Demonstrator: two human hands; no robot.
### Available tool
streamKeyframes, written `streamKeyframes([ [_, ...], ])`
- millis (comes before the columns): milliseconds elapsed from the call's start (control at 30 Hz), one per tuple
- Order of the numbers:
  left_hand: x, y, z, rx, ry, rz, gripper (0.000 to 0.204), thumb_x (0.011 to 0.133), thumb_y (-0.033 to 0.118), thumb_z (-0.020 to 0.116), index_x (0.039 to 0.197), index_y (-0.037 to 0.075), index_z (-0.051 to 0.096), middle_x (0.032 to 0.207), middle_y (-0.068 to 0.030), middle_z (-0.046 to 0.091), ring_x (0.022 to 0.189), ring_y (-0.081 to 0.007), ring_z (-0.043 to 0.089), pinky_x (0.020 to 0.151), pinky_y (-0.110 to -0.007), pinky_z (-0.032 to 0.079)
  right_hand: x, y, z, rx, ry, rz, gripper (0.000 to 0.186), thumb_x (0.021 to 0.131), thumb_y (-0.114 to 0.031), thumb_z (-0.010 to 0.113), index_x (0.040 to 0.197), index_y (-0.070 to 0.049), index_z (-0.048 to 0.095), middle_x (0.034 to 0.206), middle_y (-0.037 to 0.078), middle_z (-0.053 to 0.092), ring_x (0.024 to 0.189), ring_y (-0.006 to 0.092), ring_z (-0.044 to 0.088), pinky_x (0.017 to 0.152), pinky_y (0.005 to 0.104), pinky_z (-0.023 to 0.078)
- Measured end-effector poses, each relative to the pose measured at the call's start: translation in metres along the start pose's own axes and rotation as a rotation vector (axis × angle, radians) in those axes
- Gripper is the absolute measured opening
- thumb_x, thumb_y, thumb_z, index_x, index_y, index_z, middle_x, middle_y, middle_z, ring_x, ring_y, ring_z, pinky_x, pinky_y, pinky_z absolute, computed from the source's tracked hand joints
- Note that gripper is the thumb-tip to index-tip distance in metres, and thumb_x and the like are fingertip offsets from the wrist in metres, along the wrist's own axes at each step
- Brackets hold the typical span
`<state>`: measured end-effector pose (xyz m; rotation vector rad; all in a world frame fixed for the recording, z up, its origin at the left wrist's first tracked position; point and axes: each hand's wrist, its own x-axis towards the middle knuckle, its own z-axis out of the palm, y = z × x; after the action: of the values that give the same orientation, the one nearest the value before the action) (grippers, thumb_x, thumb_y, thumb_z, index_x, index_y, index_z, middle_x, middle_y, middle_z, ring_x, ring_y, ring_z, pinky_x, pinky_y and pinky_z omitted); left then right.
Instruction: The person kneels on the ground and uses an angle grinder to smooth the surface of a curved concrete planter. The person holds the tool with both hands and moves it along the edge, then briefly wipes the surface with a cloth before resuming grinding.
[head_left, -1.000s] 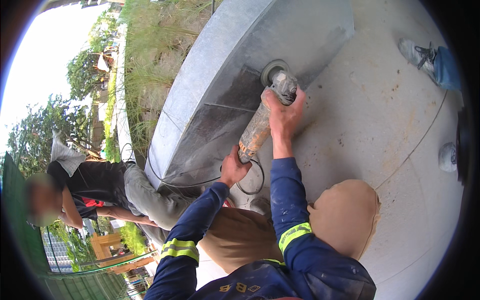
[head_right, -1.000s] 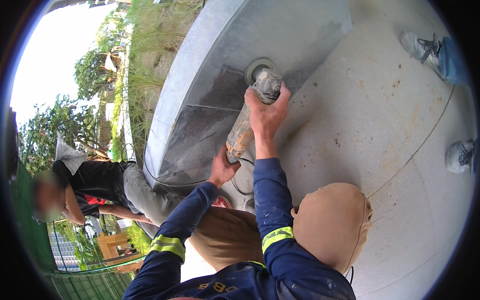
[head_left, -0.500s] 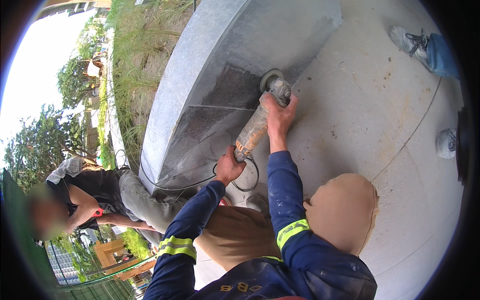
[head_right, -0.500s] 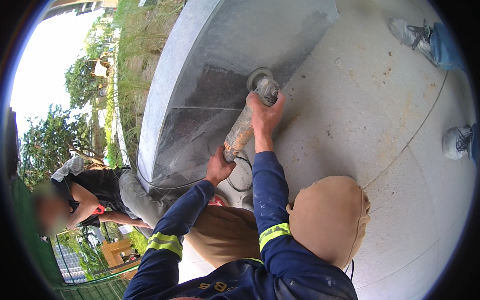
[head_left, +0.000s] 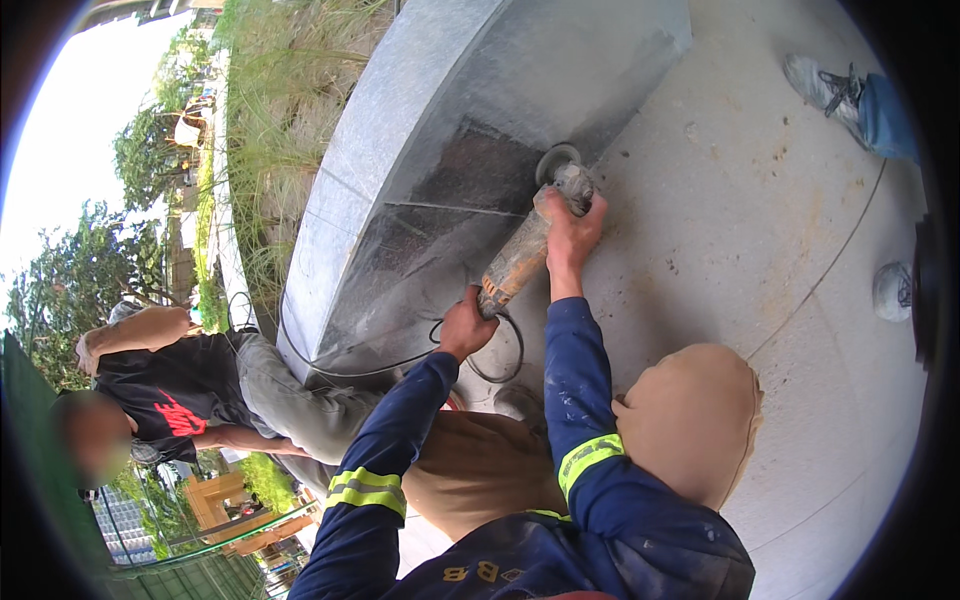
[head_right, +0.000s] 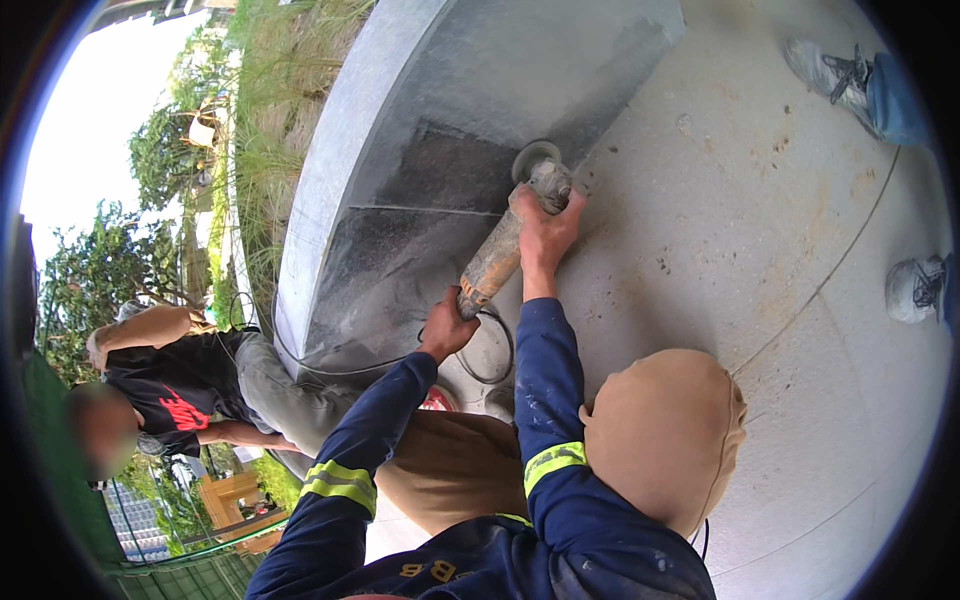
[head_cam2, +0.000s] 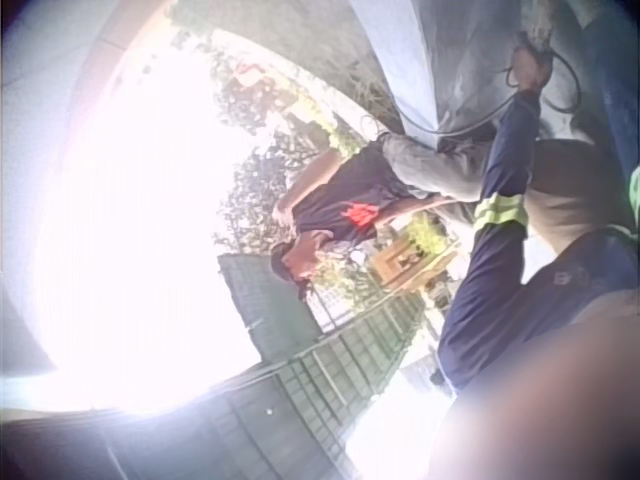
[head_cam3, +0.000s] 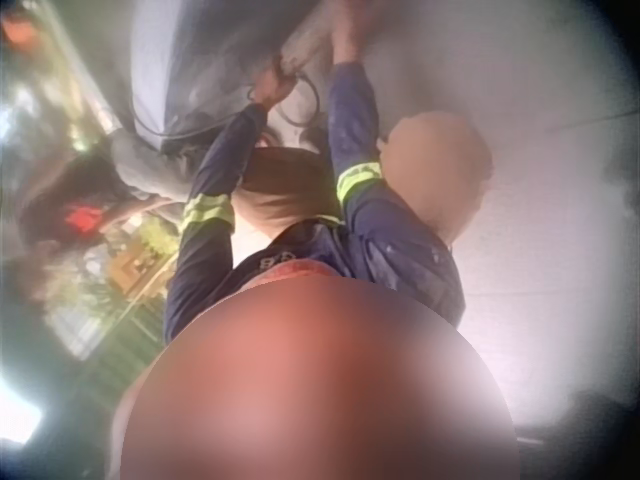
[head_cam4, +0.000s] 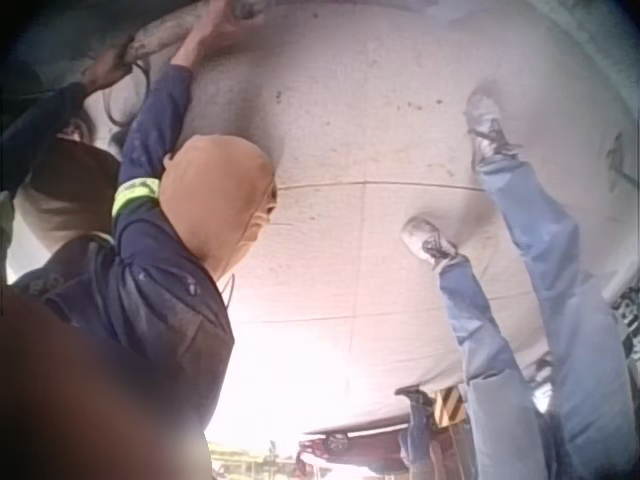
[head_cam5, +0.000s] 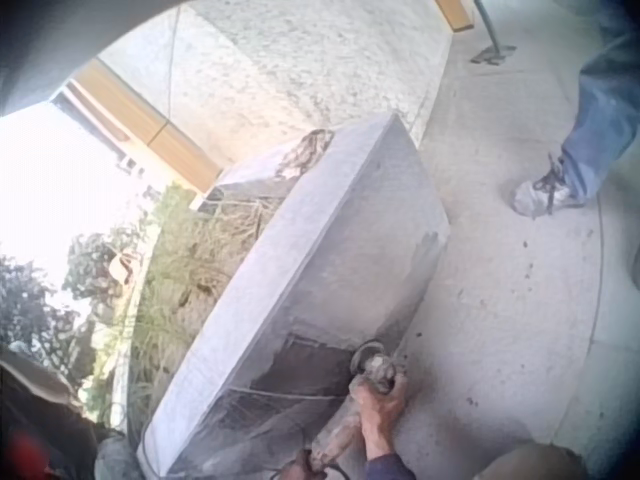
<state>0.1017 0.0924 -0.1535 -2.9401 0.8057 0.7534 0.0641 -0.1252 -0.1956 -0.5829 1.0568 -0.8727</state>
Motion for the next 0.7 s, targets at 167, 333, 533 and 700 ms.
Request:
streamKeyframes([
  [167,-0.010,-0.011,0.002,-0.154,0.201,0.102,0.055,0.072,0.022,0.072,0.119,0.003,0.049,0.086,-0.0279,0.069,0.084,-0.0496,0.065,0.075,-0.055,0.052,-0.030,-0.046,0.024,-0.037,-0.094,-0.149,0.077,0.074,-0.021,0.084,0.133,0.007,0.044,0.122,0.020,0.058,0.111,0.0283,0.059,0.098,0.0397,0.047],
  [333,-0.014,-0.005,0.001,-0.243,0.263,0.140,0.052,0.072,0.020,0.071,0.116,0.003,0.049,0.088,-0.0281,0.069,0.085,-0.0495,0.065,0.075,-0.054,0.053,-0.038,-0.046,0.032,-0.102,-0.105,-0.295,0.076,0.074,-0.019,0.084,0.135,0.005,0.044,0.120,0.017,0.059,0.108,0.0254,0.059,0.096,0.0385,0.048],
  [533,-0.007,0.011,-0.002,-0.055,0.050,-0.027,0.058,0.071,0.021,0.070,0.123,0.003,0.053,0.094,-0.0282,0.070,0.092,-0.0480,0.066,0.081,-0.053,0.052,-0.001,0.000,0.001,-0.114,0.016,-0.073,0.070,0.077,-0.020,0.083,0.131,0.005,0.047,0.118,0.019,0.060,0.106,0.0259,0.060,0.096,0.0376,0.048],
  [700,-0.010,0.008,0.025,-0.082,0.071,-0.015,0.059,0.069,0.021,0.071,0.121,0.000,0.052,0.091,-0.0299,0.069,0.089,-0.0490,0.066,0.080,-0.054,0.052,0.000,0.014,-0.001,-0.231,0.064,-0.141,0.073,0.075,-0.023,0.084,0.131,0.008,0.047,0.115,0.021,0.061,0.105,0.0285,0.061,0.094,0.0400,0.049],
])
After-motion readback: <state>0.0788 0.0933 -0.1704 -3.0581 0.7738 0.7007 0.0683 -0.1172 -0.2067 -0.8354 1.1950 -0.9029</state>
